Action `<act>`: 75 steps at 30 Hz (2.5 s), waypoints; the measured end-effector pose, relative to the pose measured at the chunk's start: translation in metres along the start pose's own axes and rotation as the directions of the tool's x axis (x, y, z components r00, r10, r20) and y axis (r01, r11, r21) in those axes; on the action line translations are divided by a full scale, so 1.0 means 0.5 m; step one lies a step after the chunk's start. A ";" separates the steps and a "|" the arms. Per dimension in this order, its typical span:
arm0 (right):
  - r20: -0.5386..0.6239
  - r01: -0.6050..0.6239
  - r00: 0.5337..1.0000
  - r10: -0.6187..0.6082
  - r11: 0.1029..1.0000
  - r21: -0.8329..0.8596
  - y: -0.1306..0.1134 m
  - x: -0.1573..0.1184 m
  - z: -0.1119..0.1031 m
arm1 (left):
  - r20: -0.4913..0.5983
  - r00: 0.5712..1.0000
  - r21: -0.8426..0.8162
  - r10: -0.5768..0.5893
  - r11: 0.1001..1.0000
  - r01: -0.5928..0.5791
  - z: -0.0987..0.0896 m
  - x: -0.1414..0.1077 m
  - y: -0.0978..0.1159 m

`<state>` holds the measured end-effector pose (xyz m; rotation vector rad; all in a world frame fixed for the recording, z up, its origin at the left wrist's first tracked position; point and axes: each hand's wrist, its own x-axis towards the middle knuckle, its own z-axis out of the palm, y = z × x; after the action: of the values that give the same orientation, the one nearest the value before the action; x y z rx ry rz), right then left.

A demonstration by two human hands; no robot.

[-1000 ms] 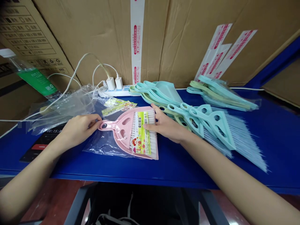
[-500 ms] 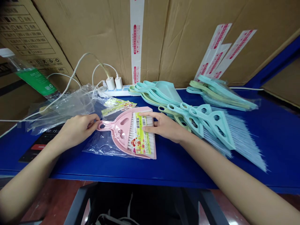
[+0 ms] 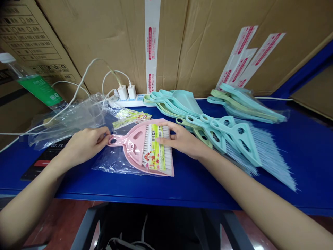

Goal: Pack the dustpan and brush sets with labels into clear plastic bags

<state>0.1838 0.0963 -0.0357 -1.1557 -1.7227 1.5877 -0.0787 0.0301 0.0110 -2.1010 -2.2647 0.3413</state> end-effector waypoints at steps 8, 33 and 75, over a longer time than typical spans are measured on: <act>-0.048 -0.049 0.998 0.048 0.998 -0.025 -0.009 -0.004 0.004 | -0.011 1.000 0.006 -0.009 1.000 0.009 -0.004 -0.001 -0.005; 0.052 0.207 0.978 -0.201 0.933 -0.294 0.010 -0.005 -0.018 | 0.029 1.000 0.098 -0.008 0.995 0.005 -0.019 -0.012 -0.015; 0.081 0.311 0.938 -0.336 0.721 -0.619 0.002 -0.026 -0.009 | 0.025 1.000 0.104 -0.004 0.995 0.002 -0.016 -0.011 -0.012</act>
<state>0.1941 0.0877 -0.0338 -1.0596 -2.3664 0.7764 -0.0827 0.0255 0.0204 -2.0540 -2.2111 0.4778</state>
